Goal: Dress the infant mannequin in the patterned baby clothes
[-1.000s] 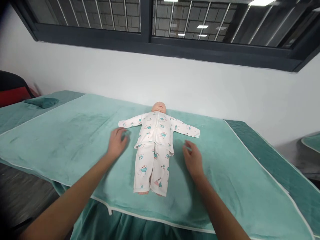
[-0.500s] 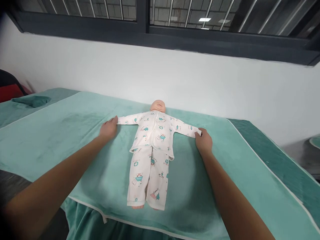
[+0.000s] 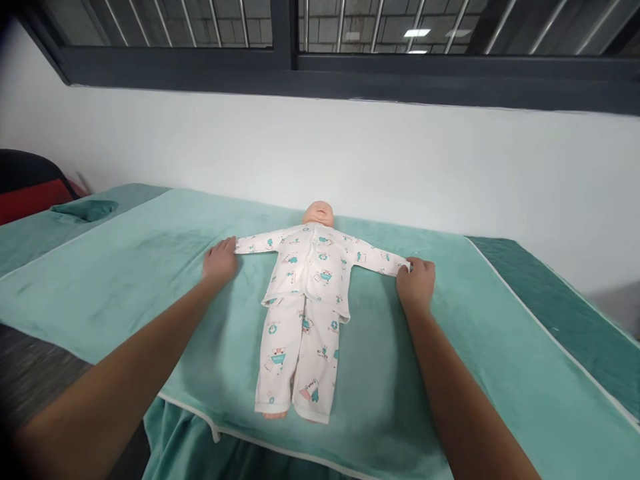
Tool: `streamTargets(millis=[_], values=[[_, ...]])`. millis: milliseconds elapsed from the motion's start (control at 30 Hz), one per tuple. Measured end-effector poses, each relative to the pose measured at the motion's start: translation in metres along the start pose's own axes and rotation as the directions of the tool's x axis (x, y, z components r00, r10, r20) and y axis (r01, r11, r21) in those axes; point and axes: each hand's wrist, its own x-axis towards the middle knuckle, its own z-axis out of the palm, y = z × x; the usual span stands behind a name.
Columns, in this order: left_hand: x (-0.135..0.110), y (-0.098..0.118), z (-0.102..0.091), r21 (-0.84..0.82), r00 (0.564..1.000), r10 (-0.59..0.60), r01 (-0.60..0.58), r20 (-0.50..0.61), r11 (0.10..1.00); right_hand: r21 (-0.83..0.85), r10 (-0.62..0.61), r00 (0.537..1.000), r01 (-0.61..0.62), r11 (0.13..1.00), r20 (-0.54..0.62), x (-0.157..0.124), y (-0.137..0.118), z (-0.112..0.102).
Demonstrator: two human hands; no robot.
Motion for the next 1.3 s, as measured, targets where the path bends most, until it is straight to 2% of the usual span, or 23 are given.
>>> streamTargets(millis=[100, 167, 200, 267, 333, 400, 567, 700, 767, 833, 867, 933, 1000, 1067, 1100, 1200, 1300], values=[[-0.008, 0.005, -0.001, 0.006, 0.999, -0.015, 0.015, -0.029, 1.0, -0.011, -0.047, 0.998, 0.047, 0.999, -0.046, -0.004, -0.004, -0.001], [-0.013, 0.008, -0.001, 0.017, 0.997, 0.027, -0.026, -0.068, 1.0, -0.039, -0.149, 0.988, 0.148, 0.988, -0.033, -0.008, -0.008, -0.002], [-0.015, 0.01, 0.0, 0.025, 0.994, 0.073, -0.071, -0.081, 0.997, -0.062, -0.217, 0.976, 0.217, 0.974, 0.008, -0.01, -0.012, -0.003], [-0.019, 0.013, 0.001, 0.028, 0.986, 0.15, -0.148, -0.072, 0.989, -0.119, -0.306, 0.939, 0.326, 0.938, 0.16, -0.013, -0.019, -0.004], [-0.022, 0.015, 0.004, 0.013, 0.987, 0.156, -0.156, -0.037, 0.988, -0.186, -0.254, 0.913, 0.323, 0.928, 0.319, -0.017, -0.024, -0.005], [-0.023, 0.016, 0.007, -0.003, 0.993, 0.115, -0.115, -0.018, 0.993, -0.249, -0.154, 0.908, 0.264, 0.932, 0.39, -0.02, -0.028, -0.006], [-0.032, 0.022, 0.006, -0.037, 0.999, 0.038, -0.039, -0.032, 0.999, -0.312, -0.041, 0.92, 0.174, 0.934, 0.39, -0.03, -0.03, -0.011], [-0.053, 0.031, -0.002, -0.089, 0.999, -0.012, 0.008, -0.039, 0.996, -0.329, -0.014, 0.917, 0.158, 0.931, 0.4, -0.05, -0.033, -0.024], [-0.07, 0.037, -0.007, -0.112, 0.998, -0.044, 0.038, -0.047, 0.993, -0.305, -0.051, 0.91, 0.191, 0.933, 0.412, -0.068, -0.036, -0.035], [-0.094, 0.043, -0.012, -0.288, 0.995, -0.088, 0.072, -0.042, 0.955, -0.234, -0.132, 0.895, 0.25, 0.94, 0.427, -0.093, -0.039, -0.048], [-0.109, 0.046, -0.016, -0.411, 0.994, -0.109, 0.088, -0.027, 0.907, -0.181, -0.183, 0.885, 0.282, 0.942, 0.427, -0.109, -0.041, -0.055], [-0.144, 0.052, -0.025, -0.646, 0.99, -0.134, 0.123, 0.032, 0.753, -0.054, -0.281, 0.872, 0.329, 0.943, 0.4, -0.145, -0.048, -0.071], [-0.184, 0.057, -0.035, -0.74, 0.99, -0.118, 0.133, 0.073, 0.659, 0.103, -0.339, 0.874, 0.324, 0.941, 0.347, -0.186, -0.058, -0.086], [-0.226, 0.063, -0.046, -0.881, 0.994, -0.066, 0.111, 0.09, 0.46, 0.284, -0.311, 0.891, 0.22, 0.933, 0.332, -0.226, -0.07, -0.101], [-0.245, 0.066, -0.051, -0.906, 0.995, -0.02, 0.101, 0.102, 0.412, 0.355, -0.276, 0.901, 0.151, 0.923, 0.335, -0.244, -0.076, -0.107], [-0.289, 0.077, -0.061, -0.921, 0.985, 0.149, 0.018, 0.082, 0.389, 0.494, -0.211, 0.912, 0.011, 0.869, 0.351, -0.283, -0.094, -0.121], [-0.305, 0.087, -0.058, -0.869, 0.969, 0.246, -0.134, -0.014, 0.477, 0.518, -0.229, 0.916, 0.028, 0.855, 0.329, -0.298, -0.107, -0.122]])
